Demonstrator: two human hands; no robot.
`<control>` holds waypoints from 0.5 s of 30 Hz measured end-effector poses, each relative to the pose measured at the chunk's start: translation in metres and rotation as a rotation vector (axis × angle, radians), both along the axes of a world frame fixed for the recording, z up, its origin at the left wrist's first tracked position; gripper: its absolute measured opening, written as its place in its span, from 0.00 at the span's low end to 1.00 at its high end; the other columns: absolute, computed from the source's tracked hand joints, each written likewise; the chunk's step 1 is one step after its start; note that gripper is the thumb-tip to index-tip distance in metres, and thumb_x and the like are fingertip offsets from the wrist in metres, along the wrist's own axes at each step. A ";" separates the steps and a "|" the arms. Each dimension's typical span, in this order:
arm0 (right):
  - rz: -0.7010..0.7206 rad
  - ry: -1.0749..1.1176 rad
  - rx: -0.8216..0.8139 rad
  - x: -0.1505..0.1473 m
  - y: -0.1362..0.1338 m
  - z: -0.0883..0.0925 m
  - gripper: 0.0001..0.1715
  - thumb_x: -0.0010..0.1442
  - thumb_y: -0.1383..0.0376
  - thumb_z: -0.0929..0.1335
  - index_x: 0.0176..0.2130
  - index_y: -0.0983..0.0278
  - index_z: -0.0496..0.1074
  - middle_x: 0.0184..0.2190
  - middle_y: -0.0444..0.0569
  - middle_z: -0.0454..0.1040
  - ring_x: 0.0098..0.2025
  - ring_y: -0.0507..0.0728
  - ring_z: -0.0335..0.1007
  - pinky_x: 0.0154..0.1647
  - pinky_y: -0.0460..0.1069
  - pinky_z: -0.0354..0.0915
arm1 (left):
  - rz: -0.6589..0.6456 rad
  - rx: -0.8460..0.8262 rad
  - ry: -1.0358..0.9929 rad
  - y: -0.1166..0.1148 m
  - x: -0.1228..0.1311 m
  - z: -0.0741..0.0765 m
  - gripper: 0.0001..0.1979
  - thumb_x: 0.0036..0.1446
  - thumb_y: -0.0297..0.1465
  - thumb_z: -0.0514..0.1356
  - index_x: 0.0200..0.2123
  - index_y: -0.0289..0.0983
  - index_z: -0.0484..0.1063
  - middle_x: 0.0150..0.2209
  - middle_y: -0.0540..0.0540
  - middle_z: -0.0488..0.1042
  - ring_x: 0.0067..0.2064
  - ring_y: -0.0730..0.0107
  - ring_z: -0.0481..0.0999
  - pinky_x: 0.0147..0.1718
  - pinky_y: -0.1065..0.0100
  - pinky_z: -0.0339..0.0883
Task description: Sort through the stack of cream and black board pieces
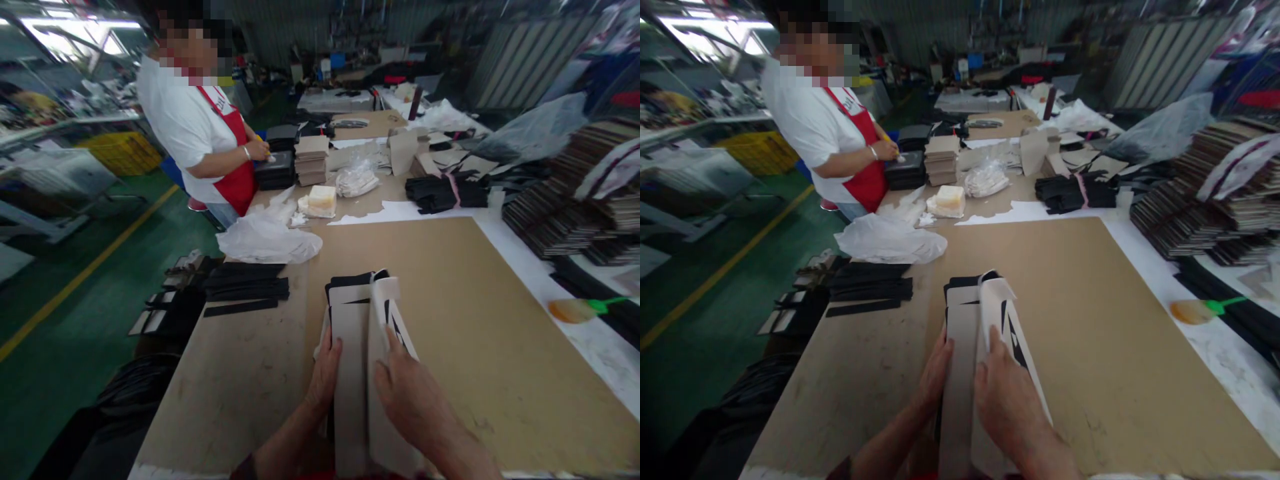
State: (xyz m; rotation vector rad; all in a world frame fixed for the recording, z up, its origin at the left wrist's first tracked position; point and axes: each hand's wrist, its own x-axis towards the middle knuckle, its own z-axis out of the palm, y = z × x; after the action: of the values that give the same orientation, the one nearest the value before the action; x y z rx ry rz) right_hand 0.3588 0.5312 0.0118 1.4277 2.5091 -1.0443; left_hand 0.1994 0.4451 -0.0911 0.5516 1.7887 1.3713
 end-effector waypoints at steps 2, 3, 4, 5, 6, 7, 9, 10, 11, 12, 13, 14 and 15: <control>0.092 0.129 -0.132 -0.023 -0.020 -0.022 0.49 0.60 0.51 0.68 0.70 0.73 0.58 0.71 0.68 0.56 0.68 0.75 0.62 0.66 0.65 0.62 | 0.055 0.049 -0.188 -0.002 -0.004 0.004 0.38 0.67 0.57 0.43 0.68 0.38 0.63 0.70 0.42 0.64 0.71 0.54 0.61 0.70 0.53 0.57; 0.109 0.174 -0.187 -0.028 -0.027 -0.032 0.50 0.60 0.49 0.68 0.71 0.74 0.57 0.73 0.67 0.51 0.71 0.74 0.55 0.69 0.64 0.59 | 0.074 0.064 -0.297 -0.005 -0.006 0.006 0.41 0.65 0.60 0.41 0.66 0.37 0.65 0.69 0.41 0.65 0.71 0.52 0.62 0.70 0.52 0.57; 0.119 0.204 -0.239 -0.029 -0.032 -0.040 0.51 0.60 0.48 0.68 0.71 0.74 0.57 0.74 0.65 0.48 0.74 0.73 0.50 0.71 0.63 0.56 | 0.081 0.084 -0.390 -0.007 -0.008 0.008 0.44 0.64 0.62 0.40 0.65 0.36 0.66 0.67 0.39 0.68 0.69 0.50 0.65 0.68 0.51 0.59; 0.119 0.228 -0.280 -0.026 -0.033 -0.046 0.49 0.62 0.46 0.66 0.71 0.73 0.58 0.74 0.64 0.47 0.75 0.70 0.47 0.73 0.62 0.53 | 0.069 0.108 -0.460 -0.010 -0.009 0.009 0.45 0.62 0.64 0.42 0.63 0.35 0.68 0.65 0.37 0.71 0.67 0.48 0.68 0.66 0.50 0.62; 0.126 0.251 -0.316 -0.022 -0.030 -0.049 0.47 0.64 0.46 0.64 0.70 0.71 0.59 0.74 0.61 0.50 0.74 0.69 0.49 0.73 0.61 0.53 | 0.041 0.126 -0.501 -0.012 -0.010 0.010 0.44 0.61 0.63 0.47 0.62 0.34 0.68 0.63 0.36 0.73 0.64 0.47 0.72 0.64 0.50 0.66; 0.136 0.266 -0.351 -0.016 -0.021 -0.050 0.44 0.65 0.46 0.64 0.69 0.69 0.62 0.72 0.60 0.56 0.73 0.67 0.54 0.72 0.60 0.55 | 0.019 0.123 -0.505 -0.014 -0.010 0.009 0.42 0.59 0.61 0.54 0.63 0.35 0.68 0.61 0.35 0.75 0.61 0.46 0.75 0.61 0.49 0.69; 0.141 0.271 -0.385 -0.006 0.012 -0.049 0.37 0.65 0.47 0.64 0.65 0.64 0.69 0.64 0.57 0.71 0.64 0.66 0.68 0.65 0.59 0.64 | -0.022 0.053 -0.382 -0.015 -0.009 0.006 0.41 0.53 0.50 0.68 0.65 0.37 0.65 0.58 0.36 0.77 0.56 0.47 0.78 0.57 0.50 0.71; 0.115 0.254 -0.381 -0.004 0.034 -0.047 0.34 0.64 0.49 0.65 0.62 0.63 0.72 0.57 0.56 0.77 0.57 0.65 0.75 0.60 0.57 0.69 | -0.026 0.005 -0.280 -0.015 -0.008 0.003 0.42 0.50 0.44 0.71 0.66 0.38 0.63 0.58 0.37 0.77 0.56 0.47 0.78 0.58 0.50 0.71; 0.044 0.244 -0.317 -0.006 0.058 -0.045 0.31 0.64 0.50 0.65 0.59 0.63 0.74 0.53 0.55 0.79 0.53 0.64 0.77 0.57 0.56 0.70 | -0.022 -0.039 -0.176 -0.014 -0.008 0.000 0.43 0.49 0.40 0.71 0.66 0.38 0.62 0.59 0.37 0.76 0.58 0.47 0.76 0.59 0.50 0.69; -0.020 0.270 -0.200 -0.010 0.083 -0.044 0.28 0.65 0.51 0.64 0.57 0.62 0.76 0.54 0.55 0.79 0.54 0.63 0.76 0.59 0.56 0.69 | -0.016 -0.071 -0.087 -0.013 -0.008 -0.003 0.44 0.48 0.37 0.71 0.67 0.38 0.62 0.61 0.37 0.75 0.60 0.47 0.74 0.61 0.50 0.67; -0.064 0.291 -0.060 -0.017 0.108 -0.044 0.27 0.67 0.52 0.63 0.56 0.62 0.76 0.54 0.55 0.79 0.56 0.63 0.75 0.60 0.56 0.68 | -0.010 -0.089 -0.021 -0.011 -0.008 -0.006 0.43 0.48 0.36 0.70 0.67 0.37 0.61 0.62 0.37 0.73 0.62 0.47 0.72 0.63 0.50 0.65; -0.091 0.299 0.060 -0.027 0.131 -0.044 0.28 0.68 0.52 0.61 0.57 0.64 0.75 0.55 0.57 0.78 0.58 0.64 0.73 0.62 0.58 0.66 | -0.013 -0.104 0.016 -0.010 -0.008 -0.009 0.43 0.48 0.35 0.68 0.67 0.37 0.61 0.62 0.37 0.73 0.63 0.47 0.71 0.64 0.50 0.63; -0.094 0.308 0.104 -0.038 0.152 -0.046 0.30 0.69 0.53 0.60 0.59 0.67 0.73 0.59 0.59 0.75 0.61 0.64 0.70 0.66 0.58 0.62 | -0.025 -0.117 0.029 -0.010 -0.008 -0.011 0.43 0.49 0.35 0.68 0.68 0.36 0.60 0.62 0.37 0.73 0.62 0.47 0.71 0.64 0.50 0.64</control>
State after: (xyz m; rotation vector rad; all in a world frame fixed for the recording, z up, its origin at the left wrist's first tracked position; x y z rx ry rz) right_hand 0.3209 0.6829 -0.0339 1.5303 2.7673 -1.2537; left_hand 0.1911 0.4353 -0.1019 0.5320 1.8661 1.2386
